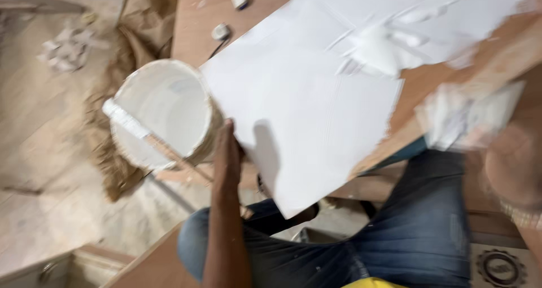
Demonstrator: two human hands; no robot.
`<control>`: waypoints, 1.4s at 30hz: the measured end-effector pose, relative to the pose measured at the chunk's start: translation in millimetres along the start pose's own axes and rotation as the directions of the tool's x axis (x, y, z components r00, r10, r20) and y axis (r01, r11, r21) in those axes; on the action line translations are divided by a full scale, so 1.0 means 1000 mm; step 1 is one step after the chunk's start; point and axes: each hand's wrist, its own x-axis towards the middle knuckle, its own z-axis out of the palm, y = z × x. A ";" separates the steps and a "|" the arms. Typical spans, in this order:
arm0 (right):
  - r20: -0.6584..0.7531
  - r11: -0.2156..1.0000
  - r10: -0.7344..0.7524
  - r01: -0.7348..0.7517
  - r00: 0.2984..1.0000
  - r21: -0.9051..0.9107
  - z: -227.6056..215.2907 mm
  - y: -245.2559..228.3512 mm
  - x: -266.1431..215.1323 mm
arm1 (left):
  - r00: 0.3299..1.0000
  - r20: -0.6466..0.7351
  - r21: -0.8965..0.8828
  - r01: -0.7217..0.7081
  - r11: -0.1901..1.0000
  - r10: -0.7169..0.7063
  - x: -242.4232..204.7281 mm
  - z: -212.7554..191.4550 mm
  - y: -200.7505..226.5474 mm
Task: The person spreads white adhesive across a wooden panel using a small plastic scraper tool, repeatedly dipping the scraper into a bucket and smoothing the glue over the surface.
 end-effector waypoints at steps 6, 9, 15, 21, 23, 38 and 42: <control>-0.123 0.360 0.619 -0.140 0.776 0.922 -0.070 0.083 0.068 | 0.906 -0.069 0.136 -0.407 0.903 0.419 0.021 -0.006 -0.028; -0.125 0.407 0.595 -0.164 0.794 0.899 -0.059 0.066 0.096 | 0.903 -0.103 0.143 -0.402 0.905 0.417 0.006 -0.001 -0.014; -0.101 0.419 0.547 -0.167 0.831 0.893 -0.041 0.013 0.116 | 0.868 -0.115 0.161 -0.464 0.871 0.483 0.012 0.005 -0.006; -0.114 0.347 0.647 -0.158 0.754 0.925 -0.043 0.030 0.092 | 0.950 -0.097 0.219 -0.269 0.938 0.295 0.016 -0.010 -0.005; -0.097 0.406 0.542 -0.158 0.835 0.900 -0.045 0.041 0.088 | 0.982 -0.051 0.188 -0.167 0.968 0.180 0.013 -0.015 -0.001; -0.037 0.434 0.641 -0.322 0.767 0.841 -0.048 0.097 0.100 | 0.945 0.023 0.207 -0.323 0.923 0.325 0.018 -0.012 -0.010; 0.082 0.421 0.632 -0.430 0.771 0.799 -0.056 0.121 0.080 | 0.914 0.042 0.231 -0.402 0.886 0.404 0.022 -0.009 -0.011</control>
